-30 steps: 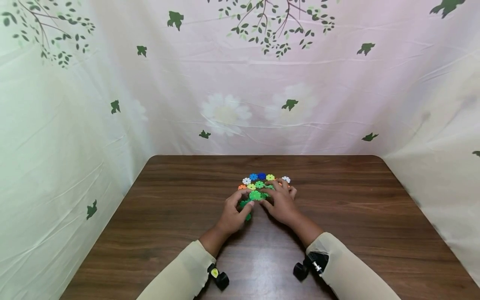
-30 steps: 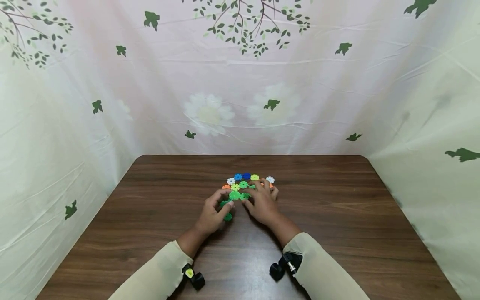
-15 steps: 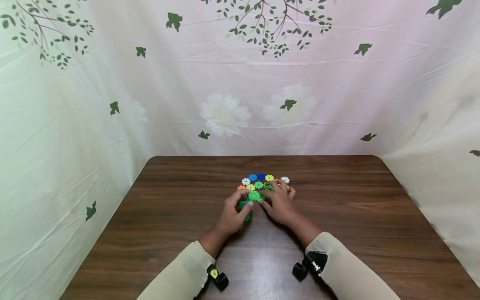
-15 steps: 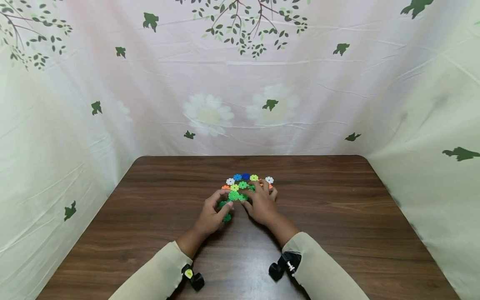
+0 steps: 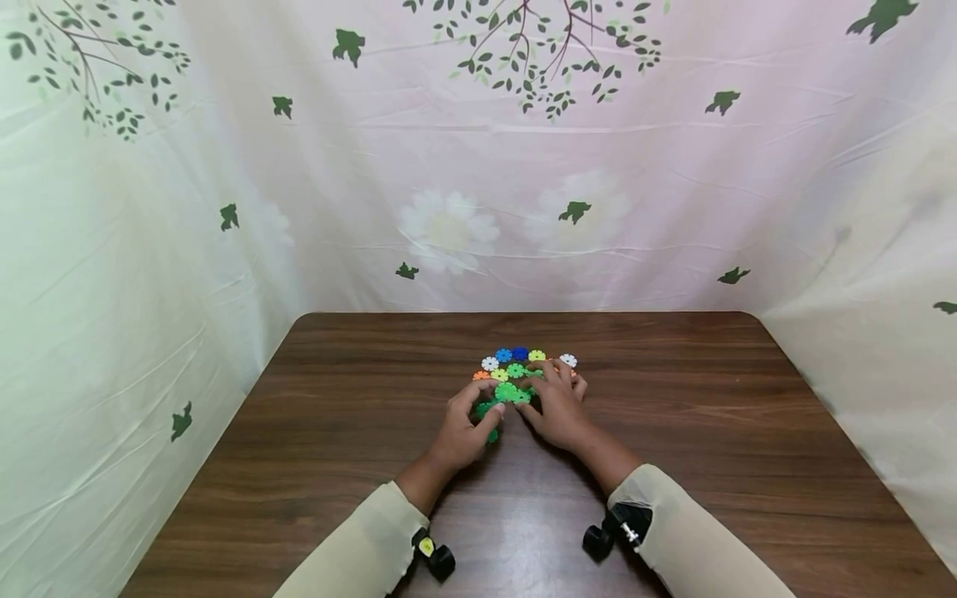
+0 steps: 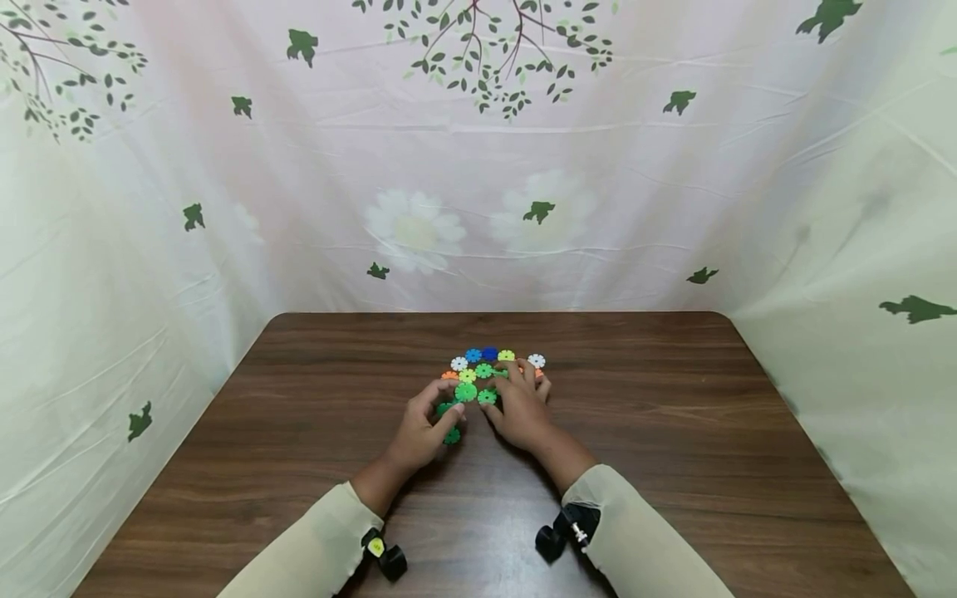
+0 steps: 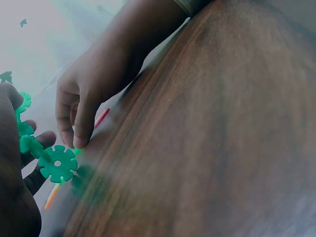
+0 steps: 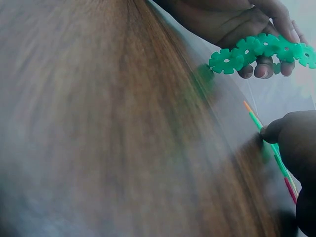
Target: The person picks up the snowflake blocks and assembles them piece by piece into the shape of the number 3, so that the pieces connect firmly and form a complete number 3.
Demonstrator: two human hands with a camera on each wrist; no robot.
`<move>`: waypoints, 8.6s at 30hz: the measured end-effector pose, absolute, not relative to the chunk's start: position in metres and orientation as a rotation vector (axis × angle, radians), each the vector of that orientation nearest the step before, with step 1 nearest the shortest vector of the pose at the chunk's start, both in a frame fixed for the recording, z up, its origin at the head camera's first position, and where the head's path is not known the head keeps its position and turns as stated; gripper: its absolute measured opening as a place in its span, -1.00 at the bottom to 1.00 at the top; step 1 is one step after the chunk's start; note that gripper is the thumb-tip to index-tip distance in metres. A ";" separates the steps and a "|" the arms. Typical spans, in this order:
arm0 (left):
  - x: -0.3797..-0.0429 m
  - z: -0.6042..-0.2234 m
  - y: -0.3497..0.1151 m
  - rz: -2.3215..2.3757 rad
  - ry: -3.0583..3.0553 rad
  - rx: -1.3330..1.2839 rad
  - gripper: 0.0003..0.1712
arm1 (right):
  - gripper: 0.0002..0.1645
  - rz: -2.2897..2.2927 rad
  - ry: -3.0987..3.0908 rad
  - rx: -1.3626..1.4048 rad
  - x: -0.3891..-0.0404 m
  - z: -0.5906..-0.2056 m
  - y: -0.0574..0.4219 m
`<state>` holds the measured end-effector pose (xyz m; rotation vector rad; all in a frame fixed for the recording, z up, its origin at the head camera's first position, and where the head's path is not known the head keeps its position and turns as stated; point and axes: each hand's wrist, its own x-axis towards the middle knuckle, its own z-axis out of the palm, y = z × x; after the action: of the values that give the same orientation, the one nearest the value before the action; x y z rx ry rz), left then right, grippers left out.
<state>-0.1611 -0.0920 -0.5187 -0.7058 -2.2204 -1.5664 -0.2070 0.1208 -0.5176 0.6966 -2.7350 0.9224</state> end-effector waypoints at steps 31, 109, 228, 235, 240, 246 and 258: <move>-0.159 -0.514 -0.093 -1.673 -2.186 -0.722 -0.66 | -0.71 1.165 -2.255 0.814 -0.182 -0.522 0.125; -0.160 -0.516 -0.092 -1.566 -2.158 -0.903 -0.49 | -0.61 2.094 -2.195 0.465 -0.172 -0.503 0.127; -0.157 -0.508 -0.094 -1.878 -2.046 -0.610 -0.58 | -0.75 1.187 -2.512 0.560 -0.218 -0.523 0.129; -0.157 -0.509 -0.093 -1.867 -2.036 -0.613 -0.59 | -0.86 1.250 -2.421 0.557 -0.215 -0.521 0.128; -0.158 -0.509 -0.092 -1.828 -2.033 -0.631 -0.60 | -0.96 1.361 -2.348 0.540 -0.212 -0.517 0.126; -0.157 -0.508 -0.091 -1.828 -2.037 -0.637 -0.59 | -0.89 1.502 -2.313 0.533 -0.206 -0.511 0.125; -0.156 -0.506 -0.088 -1.798 -2.022 -0.633 -0.61 | -0.87 1.691 -2.087 0.637 -0.195 -0.492 0.119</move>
<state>-0.1558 -0.0884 -0.5063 -0.6326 -2.0219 -1.7977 -0.1947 0.1187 -0.4923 0.6374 -2.0865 1.6908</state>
